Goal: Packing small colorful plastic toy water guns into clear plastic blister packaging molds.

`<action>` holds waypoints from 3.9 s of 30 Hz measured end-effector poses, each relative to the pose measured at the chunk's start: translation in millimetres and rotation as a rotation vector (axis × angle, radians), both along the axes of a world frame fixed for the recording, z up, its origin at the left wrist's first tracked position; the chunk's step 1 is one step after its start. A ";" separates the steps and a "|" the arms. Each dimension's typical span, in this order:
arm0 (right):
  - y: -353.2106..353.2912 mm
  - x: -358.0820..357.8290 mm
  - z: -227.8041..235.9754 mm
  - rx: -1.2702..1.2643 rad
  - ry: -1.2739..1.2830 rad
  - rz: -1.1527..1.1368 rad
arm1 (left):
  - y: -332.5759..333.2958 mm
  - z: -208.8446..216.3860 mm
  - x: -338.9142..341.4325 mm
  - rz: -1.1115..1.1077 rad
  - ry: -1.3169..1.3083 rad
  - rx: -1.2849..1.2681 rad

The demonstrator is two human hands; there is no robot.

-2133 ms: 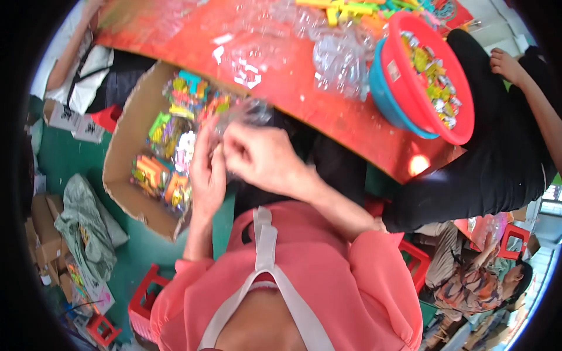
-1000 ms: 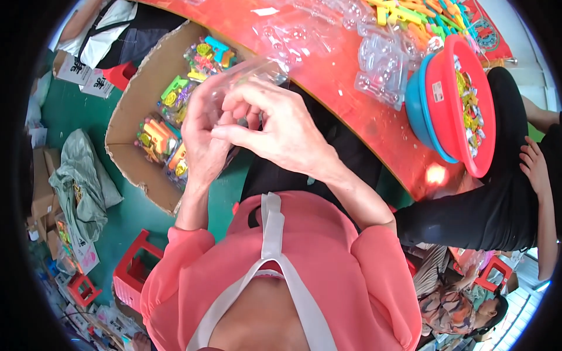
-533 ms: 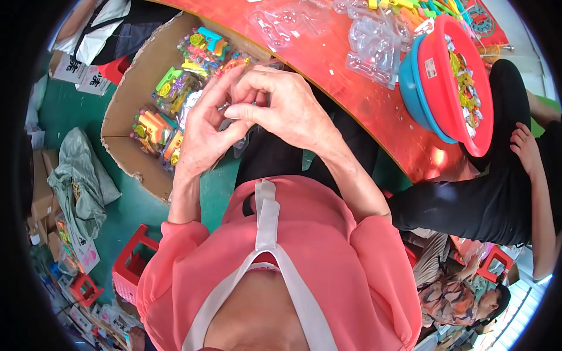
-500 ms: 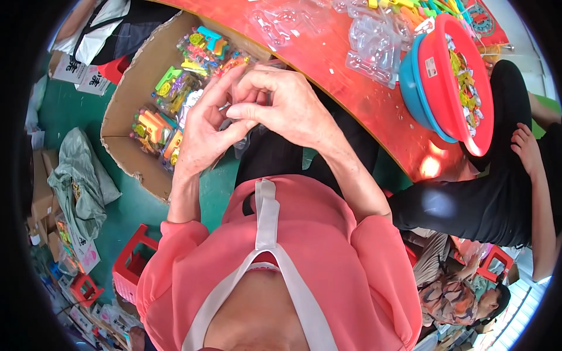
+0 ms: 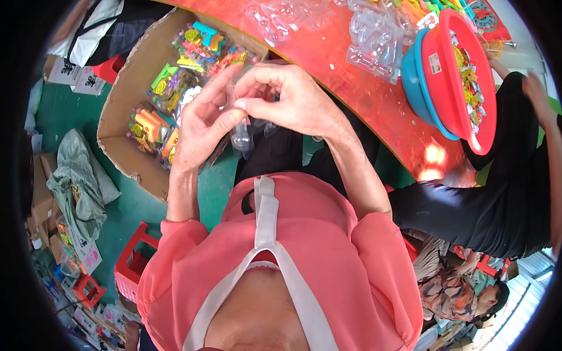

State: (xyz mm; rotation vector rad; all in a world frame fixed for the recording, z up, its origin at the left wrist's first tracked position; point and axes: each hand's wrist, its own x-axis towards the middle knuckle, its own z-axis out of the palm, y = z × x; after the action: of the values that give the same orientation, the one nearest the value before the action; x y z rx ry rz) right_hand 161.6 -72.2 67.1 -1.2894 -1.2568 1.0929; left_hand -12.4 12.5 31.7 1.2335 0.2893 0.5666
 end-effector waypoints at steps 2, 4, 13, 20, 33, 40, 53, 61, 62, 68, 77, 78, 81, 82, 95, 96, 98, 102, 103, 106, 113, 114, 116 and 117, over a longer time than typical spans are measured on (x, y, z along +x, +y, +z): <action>-2.5 0.2 -2.7 -0.046 0.026 0.015 | -1.5 0.3 -3.3 0.046 0.059 0.119; -5.1 -7.7 0.3 -0.060 -0.177 -0.092 | -3.1 -2.3 -2.0 0.142 0.122 0.070; -5.3 -44.5 -15.4 0.227 -0.457 -0.169 | 10.4 -36.5 -14.1 0.479 0.082 -0.010; -13.4 10.7 53.1 0.265 -0.458 -0.370 | 96.7 -133.7 -126.3 1.167 -0.020 -0.361; 191.7 269.7 36.2 0.387 -1.537 -0.783 | 62.6 -95.3 -66.0 0.810 -0.112 -0.478; 117.8 244.5 16.6 -0.140 -1.554 -0.721 | 103.5 -36.9 -18.2 0.735 -0.220 -0.333; 140.0 231.2 -22.7 -0.390 -1.380 -0.563 | 173.1 -49.1 78.0 0.562 0.111 0.026; 164.1 254.8 -36.0 -0.346 -1.485 -0.640 | 167.2 -42.7 93.8 0.609 0.004 -0.062; 166.4 257.7 -37.2 -0.288 -1.445 -0.682 | 172.2 -50.9 92.5 0.602 -0.028 -0.068; 171.2 265.2 -44.7 -0.359 -1.297 -0.680 | 181.7 -49.8 91.9 0.717 -0.075 -0.077; 172.2 255.7 -36.6 -0.289 -1.494 -0.658 | 190.4 -67.2 72.1 0.772 -0.009 -0.041; 172.6 254.9 -37.2 -0.287 -1.494 -0.654 | 190.3 -66.6 70.0 0.776 -0.025 -0.064; 173.5 247.3 -41.4 -0.227 -1.234 -0.633 | 193.1 -65.6 65.6 0.779 -0.033 -0.043; 175.5 241.8 -43.0 -0.221 -1.291 -0.636 | 192.8 -65.8 65.5 0.783 -0.028 -0.044; 176.3 251.9 -35.0 -0.276 -1.216 -0.575 | 178.1 -57.1 88.9 0.908 0.470 0.567; 165.5 273.4 -34.2 -0.158 -1.260 -0.631 | 170.4 -46.3 92.7 0.913 0.417 0.583; 163.2 271.2 -25.5 -0.258 -1.452 -0.730 | 170.0 -48.8 81.9 0.969 0.373 0.653; 146.8 287.3 -29.9 -0.323 -1.406 -0.656 | 153.8 -33.2 85.7 1.042 0.331 0.868; 146.3 283.3 -33.2 -0.287 -1.405 -0.654 | 146.6 -28.5 85.8 1.035 0.301 0.961; 150.2 283.6 -37.3 -0.162 -1.493 -0.743 | 116.2 -8.4 95.6 0.915 0.172 1.142; 158.5 272.3 -30.8 -0.212 -1.349 -0.602 | 70.2 -9.6 119.4 0.395 0.225 1.372; 156.4 271.2 -28.7 -0.224 -1.346 -0.541 | 67.5 -11.5 122.2 0.351 0.228 1.375; 153.8 267.4 -26.7 -0.237 -1.338 -0.479 | 67.3 -17.9 125.9 0.326 0.246 1.387; 153.3 270.1 -25.7 -0.312 -1.191 -0.432 | 67.9 -20.7 129.8 0.304 0.258 1.401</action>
State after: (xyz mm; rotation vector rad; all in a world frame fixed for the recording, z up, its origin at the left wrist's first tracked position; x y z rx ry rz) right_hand 431.7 81.1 41.4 -2.4808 -1.5015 0.1152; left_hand 117.4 80.4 11.0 2.6567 0.2912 0.9149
